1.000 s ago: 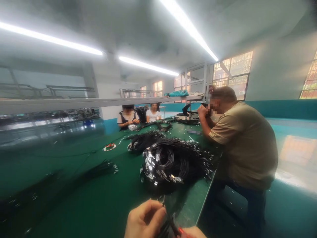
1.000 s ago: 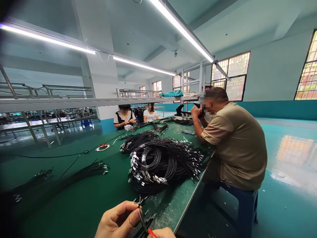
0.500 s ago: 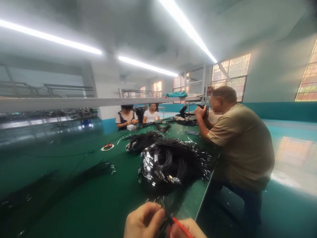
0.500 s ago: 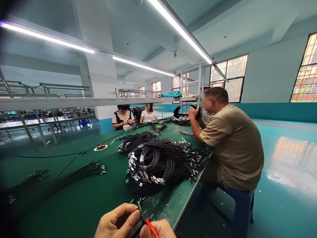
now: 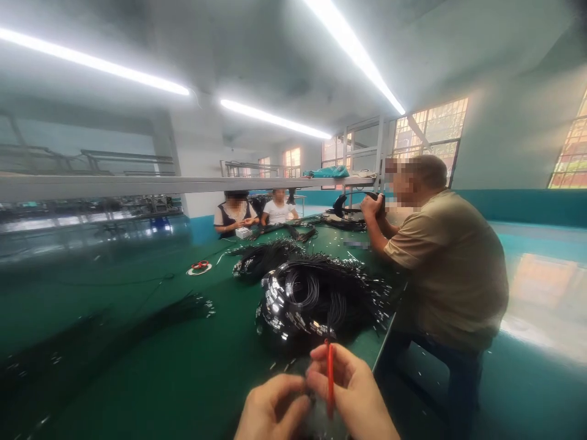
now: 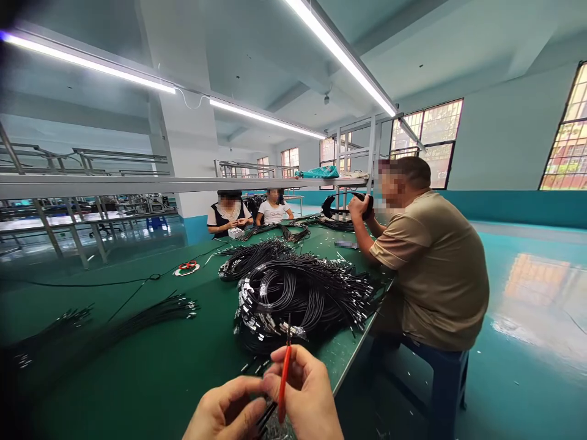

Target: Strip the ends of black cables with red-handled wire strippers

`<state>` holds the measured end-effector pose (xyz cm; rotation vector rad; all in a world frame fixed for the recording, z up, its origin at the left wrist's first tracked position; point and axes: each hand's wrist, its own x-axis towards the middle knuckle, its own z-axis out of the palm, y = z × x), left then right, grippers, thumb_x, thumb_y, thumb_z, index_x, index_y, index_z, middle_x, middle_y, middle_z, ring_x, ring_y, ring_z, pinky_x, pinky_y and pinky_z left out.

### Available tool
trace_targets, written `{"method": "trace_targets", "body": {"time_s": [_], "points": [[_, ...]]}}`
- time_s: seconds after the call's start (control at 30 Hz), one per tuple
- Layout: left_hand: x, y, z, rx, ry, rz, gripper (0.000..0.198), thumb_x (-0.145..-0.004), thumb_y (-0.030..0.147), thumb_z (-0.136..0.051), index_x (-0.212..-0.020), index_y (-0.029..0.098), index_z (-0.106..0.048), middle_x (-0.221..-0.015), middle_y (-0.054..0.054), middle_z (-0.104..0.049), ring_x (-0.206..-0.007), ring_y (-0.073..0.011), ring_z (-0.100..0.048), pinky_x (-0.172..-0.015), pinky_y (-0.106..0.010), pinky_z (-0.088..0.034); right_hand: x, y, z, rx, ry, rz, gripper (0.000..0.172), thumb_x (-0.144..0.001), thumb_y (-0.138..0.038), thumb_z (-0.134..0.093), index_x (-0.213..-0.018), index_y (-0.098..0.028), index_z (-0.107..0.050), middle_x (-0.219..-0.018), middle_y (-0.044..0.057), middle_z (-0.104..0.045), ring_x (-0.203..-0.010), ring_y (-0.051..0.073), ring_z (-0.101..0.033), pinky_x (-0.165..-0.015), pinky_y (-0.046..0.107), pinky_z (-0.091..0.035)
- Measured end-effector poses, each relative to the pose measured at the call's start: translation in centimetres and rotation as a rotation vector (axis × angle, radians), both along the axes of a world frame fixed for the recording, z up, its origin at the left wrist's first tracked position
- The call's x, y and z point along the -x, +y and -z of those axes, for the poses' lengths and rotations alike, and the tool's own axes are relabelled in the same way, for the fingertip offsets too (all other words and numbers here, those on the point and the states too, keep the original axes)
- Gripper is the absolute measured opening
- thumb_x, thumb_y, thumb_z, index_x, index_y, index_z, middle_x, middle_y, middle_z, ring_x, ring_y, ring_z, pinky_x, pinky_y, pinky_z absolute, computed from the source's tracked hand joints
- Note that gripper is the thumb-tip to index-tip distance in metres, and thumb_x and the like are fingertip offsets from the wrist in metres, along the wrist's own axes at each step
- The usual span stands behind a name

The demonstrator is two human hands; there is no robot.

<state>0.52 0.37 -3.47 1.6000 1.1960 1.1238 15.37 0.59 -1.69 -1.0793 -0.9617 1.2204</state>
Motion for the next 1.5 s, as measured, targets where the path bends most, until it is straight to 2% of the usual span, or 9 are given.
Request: {"method": "trace_targets", "body": {"time_s": [0.1, 0.17, 0.33, 0.5, 0.7, 0.93, 1.03, 1.13, 1.5], "points": [[1.9, 0.7, -1.1, -0.052, 0.147, -0.161, 0.062, -0.079, 0.039, -0.061, -0.132, 0.008, -0.051, -0.127, -0.018, -0.059, -0.082, -0.0216, -0.066, -0.074, -0.030, -0.051, -0.7, 0.6, 1.3, 0.019, -0.120, 0.110, 0.021, -0.058, -0.021, -0.075, -0.075, -0.017, -0.062, -0.061, -0.005, -0.063, -0.059, 0.010, -0.057, -0.056, 0.020, -0.043], [3.6, 1.4, -2.3, -0.063, 0.262, -0.270, 0.061, -0.083, 0.044, -0.054, -0.135, 0.014, -0.047, -0.144, -0.016, -0.043, -0.100, -0.0253, -0.063, -0.075, -0.031, -0.052, -1.4, 0.9, 2.8, 0.075, -0.136, 0.160, 0.022, -0.059, -0.022, -0.076, -0.074, -0.017, -0.061, -0.060, -0.005, -0.062, -0.055, 0.009, -0.054, -0.052, 0.020, -0.040], [5.7, 2.4, -2.8, -0.077, 0.532, -0.214, 0.035, -0.089, 0.040, -0.044, -0.111, 0.021, -0.063, -0.101, -0.007, -0.068, -0.089, -0.0231, -0.063, -0.076, -0.033, -0.049, -2.8, 0.8, 5.8, 0.142, -0.068, 0.180, 0.033, -0.049, -0.028, -0.080, -0.074, -0.015, -0.061, -0.063, 0.001, -0.069, -0.059, 0.015, -0.061, -0.052, 0.023, -0.046], [3.7, 2.4, 0.4, -0.028, 0.651, -0.119, 0.024, -0.086, 0.024, -0.045, -0.081, 0.019, -0.067, -0.085, -0.004, -0.067, -0.081, -0.0207, -0.062, -0.072, -0.030, -0.045, -2.8, 0.7, 6.1, 0.112, -0.033, 0.188, 0.036, -0.044, -0.024, -0.079, -0.074, -0.015, -0.062, -0.067, 0.004, -0.073, -0.067, 0.020, -0.067, -0.061, 0.028, -0.053], [1.9, 1.7, 2.8, 0.022, 0.799, -0.080, 0.009, -0.075, 0.015, -0.057, -0.076, 0.017, -0.065, -0.090, -0.008, -0.063, -0.086, -0.0242, -0.060, -0.073, -0.031, -0.043, -3.2, 0.4, 5.7, 0.080, -0.090, 0.216, 0.038, -0.044, -0.025, -0.078, -0.078, -0.015, -0.063, -0.072, 0.004, -0.072, -0.070, 0.021, -0.066, -0.066, 0.032, -0.053], [2.6, 1.4, 0.5, 0.023, 0.741, -0.126, 0.016, -0.088, 0.019, -0.042, -0.087, 0.018, -0.058, -0.085, -0.006, -0.065, -0.079, -0.0206, -0.061, -0.071, -0.030, -0.043, -2.7, -0.6, 4.0, 0.051, -0.236, 0.277, 0.031, -0.056, -0.041, -0.074, -0.075, -0.019, -0.063, -0.068, -0.002, -0.064, -0.069, 0.017, -0.060, -0.068, 0.029, -0.047], [2.8, 1.0, -1.6, 0.004, 0.647, -0.072, 0.020, -0.090, 0.027, -0.044, -0.102, 0.021, -0.059, -0.093, -0.003, -0.067, -0.085, -0.0175, -0.061, -0.074, -0.025, -0.044, -1.2, -0.6, 2.5, 0.020, -0.315, 0.188, 0.026, -0.061, -0.038, -0.070, -0.078, -0.020, -0.063, -0.074, 0.001, -0.069, -0.074, 0.020, -0.063, -0.071, 0.031, -0.047], [2.5, 0.5, -2.8, -0.044, 0.574, -0.027, 0.023, -0.090, 0.030, -0.043, -0.089, 0.020, -0.063, -0.086, -0.003, -0.066, -0.079, -0.0181, -0.060, -0.071, -0.026, -0.044, 0.3, -0.1, 1.1, -0.014, -0.299, 0.075, 0.023, -0.064, -0.034, -0.067, -0.082, -0.019, -0.064, -0.081, 0.005, -0.072, -0.082, 0.024, -0.066, -0.071, 0.032, -0.049], [1.7, 0.5, -1.6, -0.166, 0.500, 0.011, 0.023, -0.085, 0.029, -0.048, -0.072, 0.018, -0.064, -0.070, -0.002, -0.063, -0.064, -0.0159, -0.054, -0.058, -0.023, -0.039, 1.8, 0.7, 0.4, -0.009, 0.023, -0.001, 0.024, -0.054, -0.021, -0.077, -0.070, -0.016, -0.060, -0.059, -0.004, -0.064, -0.056, 0.010, -0.057, -0.055, 0.020, -0.043]]}}
